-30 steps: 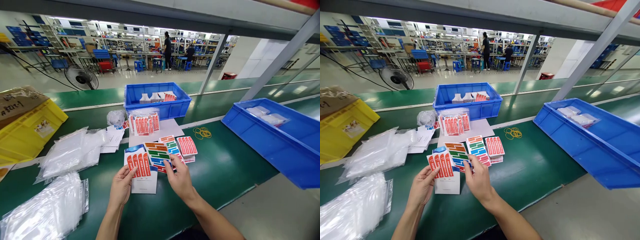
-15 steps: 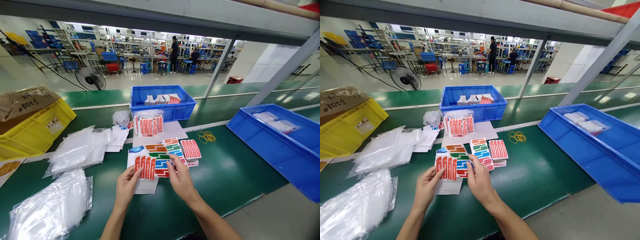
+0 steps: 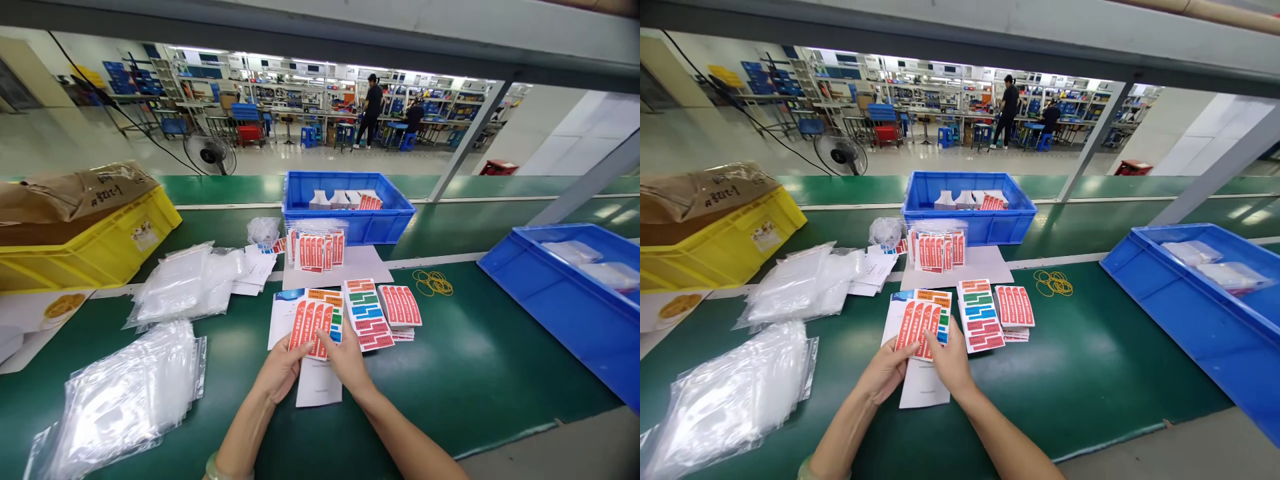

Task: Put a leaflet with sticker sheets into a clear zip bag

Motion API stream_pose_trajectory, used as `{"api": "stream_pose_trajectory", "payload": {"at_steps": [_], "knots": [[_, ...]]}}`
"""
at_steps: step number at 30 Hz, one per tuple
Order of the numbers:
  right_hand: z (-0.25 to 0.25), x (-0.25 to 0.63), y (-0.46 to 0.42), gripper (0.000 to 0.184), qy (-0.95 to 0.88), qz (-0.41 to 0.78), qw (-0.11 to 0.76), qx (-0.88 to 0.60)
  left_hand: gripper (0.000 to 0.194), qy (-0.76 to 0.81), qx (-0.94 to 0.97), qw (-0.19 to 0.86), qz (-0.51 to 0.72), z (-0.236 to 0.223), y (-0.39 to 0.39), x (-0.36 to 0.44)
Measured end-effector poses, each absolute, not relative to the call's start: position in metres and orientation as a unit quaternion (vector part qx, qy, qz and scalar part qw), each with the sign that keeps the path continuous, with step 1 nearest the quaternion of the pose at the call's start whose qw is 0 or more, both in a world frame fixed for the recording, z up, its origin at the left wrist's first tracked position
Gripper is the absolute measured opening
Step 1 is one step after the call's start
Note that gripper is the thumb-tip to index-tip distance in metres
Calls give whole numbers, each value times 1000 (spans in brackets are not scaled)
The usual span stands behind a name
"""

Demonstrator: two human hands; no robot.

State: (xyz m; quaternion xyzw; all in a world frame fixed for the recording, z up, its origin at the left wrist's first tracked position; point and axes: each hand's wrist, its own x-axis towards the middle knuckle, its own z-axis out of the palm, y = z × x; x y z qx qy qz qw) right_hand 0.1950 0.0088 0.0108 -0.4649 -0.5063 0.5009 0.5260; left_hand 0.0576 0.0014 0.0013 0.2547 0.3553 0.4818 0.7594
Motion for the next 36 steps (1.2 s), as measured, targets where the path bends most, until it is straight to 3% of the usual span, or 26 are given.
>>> {"api": "stream_pose_trajectory", "payload": {"at_steps": [3,7,11,16,20,26,29,33,36], "knots": [[-1,197,11,35,-490,495,534,-479,37,314,270,781,468,-2,-4,63],[-8,207,9,54,-438,467,540,-546,55,289,274,786,473,-6,-6,67],[1,219,4,68,-399,488,545,-553,52,301,241,765,516,-4,0,57],[14,216,-7,81,-422,504,413,-630,34,305,193,709,605,4,2,48],[16,200,-13,80,-459,505,412,-604,28,323,181,689,623,5,-2,62],[-7,198,-8,83,-488,498,409,-588,47,357,300,662,586,1,-6,70],[-14,196,-10,93,-562,458,443,-527,47,394,411,613,548,13,-10,53],[-4,202,-17,96,-595,402,495,-489,16,442,520,535,498,59,-34,18],[-1,213,-21,90,-637,384,507,-435,26,527,732,317,294,90,-57,4]]}}
